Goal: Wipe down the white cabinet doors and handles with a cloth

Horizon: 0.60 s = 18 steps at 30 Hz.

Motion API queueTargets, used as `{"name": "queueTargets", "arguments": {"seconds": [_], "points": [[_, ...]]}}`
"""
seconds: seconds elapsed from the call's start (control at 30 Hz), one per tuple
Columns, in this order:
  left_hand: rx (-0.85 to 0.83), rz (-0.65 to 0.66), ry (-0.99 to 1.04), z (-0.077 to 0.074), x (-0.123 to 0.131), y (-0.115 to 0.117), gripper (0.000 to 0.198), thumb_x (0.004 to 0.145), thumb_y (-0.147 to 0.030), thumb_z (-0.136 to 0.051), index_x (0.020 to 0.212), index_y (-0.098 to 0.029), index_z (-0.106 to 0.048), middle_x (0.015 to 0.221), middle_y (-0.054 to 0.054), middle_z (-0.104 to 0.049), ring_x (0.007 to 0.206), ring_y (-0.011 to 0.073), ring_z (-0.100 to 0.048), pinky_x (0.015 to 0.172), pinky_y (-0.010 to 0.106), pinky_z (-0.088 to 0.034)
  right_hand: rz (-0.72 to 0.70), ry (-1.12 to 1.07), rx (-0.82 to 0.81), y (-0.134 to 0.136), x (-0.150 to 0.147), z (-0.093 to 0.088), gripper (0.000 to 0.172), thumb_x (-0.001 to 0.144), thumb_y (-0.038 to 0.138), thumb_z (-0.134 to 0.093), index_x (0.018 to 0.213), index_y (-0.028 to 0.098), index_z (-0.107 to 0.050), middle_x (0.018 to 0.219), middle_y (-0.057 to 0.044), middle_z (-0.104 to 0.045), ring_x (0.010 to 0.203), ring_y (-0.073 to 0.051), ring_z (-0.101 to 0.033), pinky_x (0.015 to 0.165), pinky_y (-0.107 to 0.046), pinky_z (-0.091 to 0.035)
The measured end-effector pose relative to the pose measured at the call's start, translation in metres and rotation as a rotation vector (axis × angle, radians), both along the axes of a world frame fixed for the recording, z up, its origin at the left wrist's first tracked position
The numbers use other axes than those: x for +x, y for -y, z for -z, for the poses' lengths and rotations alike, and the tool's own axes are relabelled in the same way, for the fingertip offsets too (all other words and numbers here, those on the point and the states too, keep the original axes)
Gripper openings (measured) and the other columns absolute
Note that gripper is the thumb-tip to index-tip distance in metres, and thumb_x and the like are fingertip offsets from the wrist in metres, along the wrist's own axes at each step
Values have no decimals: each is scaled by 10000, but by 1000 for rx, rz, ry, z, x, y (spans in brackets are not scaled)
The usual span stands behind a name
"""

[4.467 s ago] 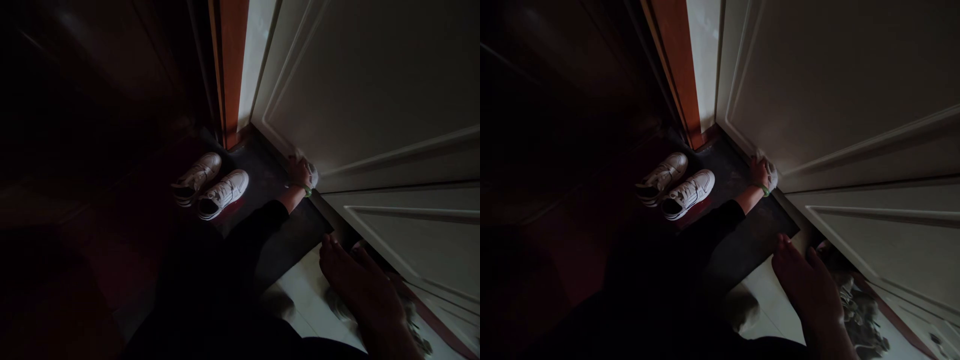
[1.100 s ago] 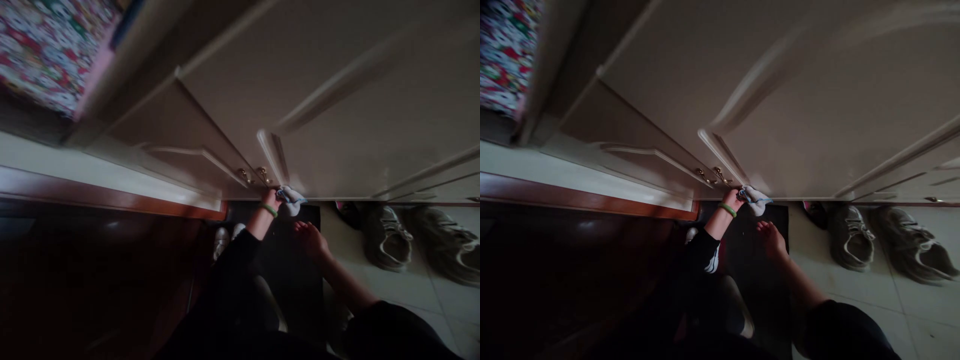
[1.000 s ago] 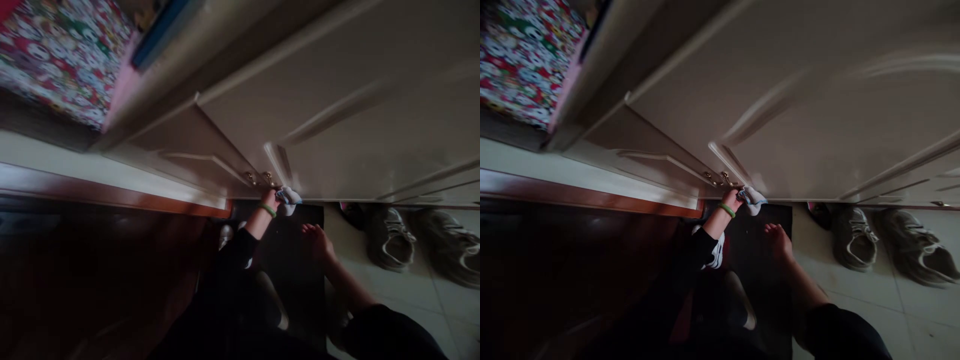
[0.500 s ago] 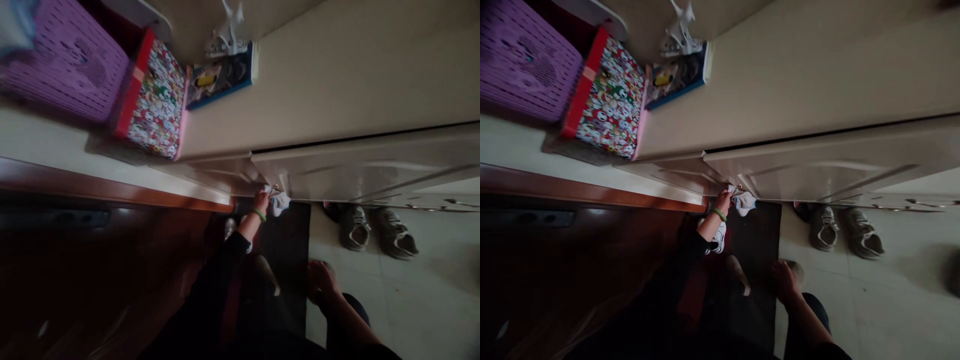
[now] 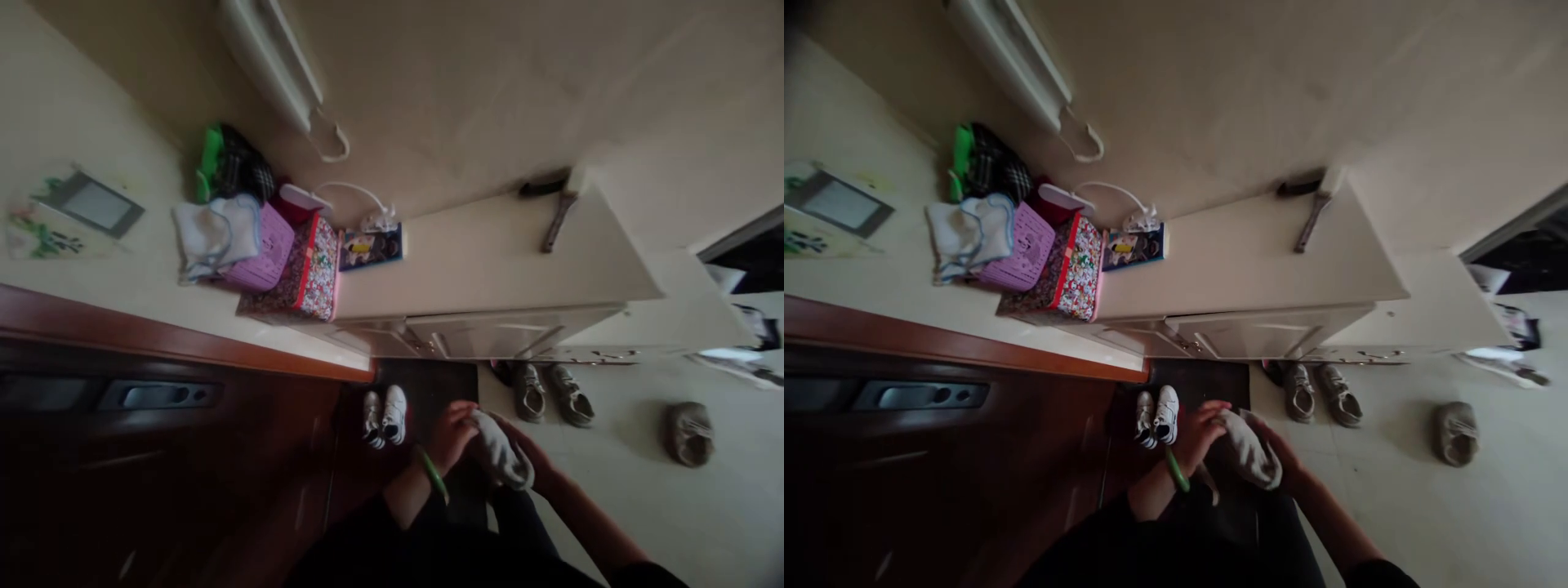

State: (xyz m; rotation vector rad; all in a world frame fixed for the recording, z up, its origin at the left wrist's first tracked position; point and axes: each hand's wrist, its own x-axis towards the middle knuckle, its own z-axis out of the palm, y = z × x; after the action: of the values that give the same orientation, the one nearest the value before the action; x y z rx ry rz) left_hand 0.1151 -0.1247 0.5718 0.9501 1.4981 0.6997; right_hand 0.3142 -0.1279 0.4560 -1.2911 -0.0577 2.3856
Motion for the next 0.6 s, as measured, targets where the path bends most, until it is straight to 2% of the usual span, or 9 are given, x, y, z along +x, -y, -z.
{"name": "queueTargets", "arguments": {"seconds": [0.1, 0.13, 0.2, 0.23, 0.3, 0.37, 0.43, 0.5, 0.6], "points": [[-44, 20, -254, -29, -15, -15, 119, 778, -163, -700, 838, -233, -774, 1240, 98, -795, 1304, 299, -692, 1258, 449, -493, 119, 215, -76, 10, 41, -16, 207, 689, 359, -821, 827, 247, -715, 849, -79, -768, 810, -279, -768, 903, -439, -677], [-84, 40, -273, -38, -17, -17, 102, 780, -146, -689, 797, -228, -748, 1138, 82, -804, 1247, 292, -709, 1218, 441, -516, 193, 243, -70, 10, 57, -22, 186, 694, 330, -797, 846, 257, -720, 900, -73, -785, 859, -277, -780, 935, -441, -678], [-157, 60, -166, -57, -16, -20, 118, 796, -145, -662, 818, -215, -754, 1011, 60, -807, 1133, 275, -742, 1114, 413, -565, 346, 229, -16, 6, 87, -38, 195, 710, 301, -743, 903, 279, -739, 1046, -67, -814, 1023, -280, -797, 1029, -440, -665], [-182, 48, -66, -66, -13, -20, 174, 802, -153, -650, 894, -210, -787, 1015, 59, -817, 1100, 266, -754, 1063, 394, -581, 401, 206, 13, 2, 100, -47, 231, 712, 293, -719, 940, 285, -754, 1115, -70, -818, 1098, -280, -792, 1071, -435, -652], [-197, 29, 129, -84, -5, -24, 398, 807, -166, -645, 1156, -222, -828, 1158, 67, -840, 1116, 252, -769, 1025, 369, -592, 431, 197, 47, -7, 124, -63, 291, 705, 288, -692, 984, 277, -774, 1164, -91, -815, 1156, -290, -780, 1119, -442, -630], [-126, 58, 117, -101, 5, -32, 557, 802, -145, -664, 1330, -248, -809, 1303, 70, -828, 1190, 255, -766, 1076, 381, -585, 379, 260, 72, -13, 142, -75, 230, 704, 282, -708, 928, 265, -758, 1054, -105, -806, 1101, -309, -781, 1117, -478, -620], [-9, 90, -129, -115, 14, -45, 557, 793, -88, -686, 1303, -258, -833, 1323, 73, -830, 1249, 282, -754, 1180, 432, -545, 330, 346, 82, -17, 153, -84, 131, 710, 287, -746, 830, 258, -703, 896, -85, -762, 1010, -310, -774, 1084, -515, -614], [74, 99, -356, -127, 25, -56, 513, 788, -29, -685, 1204, -269, -865, 1296, 67, -842, 1278, 301, -746, 1250, 458, -498, 325, 387, 91, -18, 153, -92, 148, 737, 322, -784, 827, 254, -689, 891, -60, -749, 988, -282, -763, 1070, -502, -602], [124, 220, -391, -138, 49, -62, 521, 813, 6, -650, 1171, -297, -876, 1257, 43, -855, 1247, 284, -761, 1227, 426, -525, 332, 305, 178, -21, 130, -111, 230, 858, 381, -778, 1065, 282, -768, 1273, -41, -782, 1126, -205, -742, 1120, -417, -558]]}}
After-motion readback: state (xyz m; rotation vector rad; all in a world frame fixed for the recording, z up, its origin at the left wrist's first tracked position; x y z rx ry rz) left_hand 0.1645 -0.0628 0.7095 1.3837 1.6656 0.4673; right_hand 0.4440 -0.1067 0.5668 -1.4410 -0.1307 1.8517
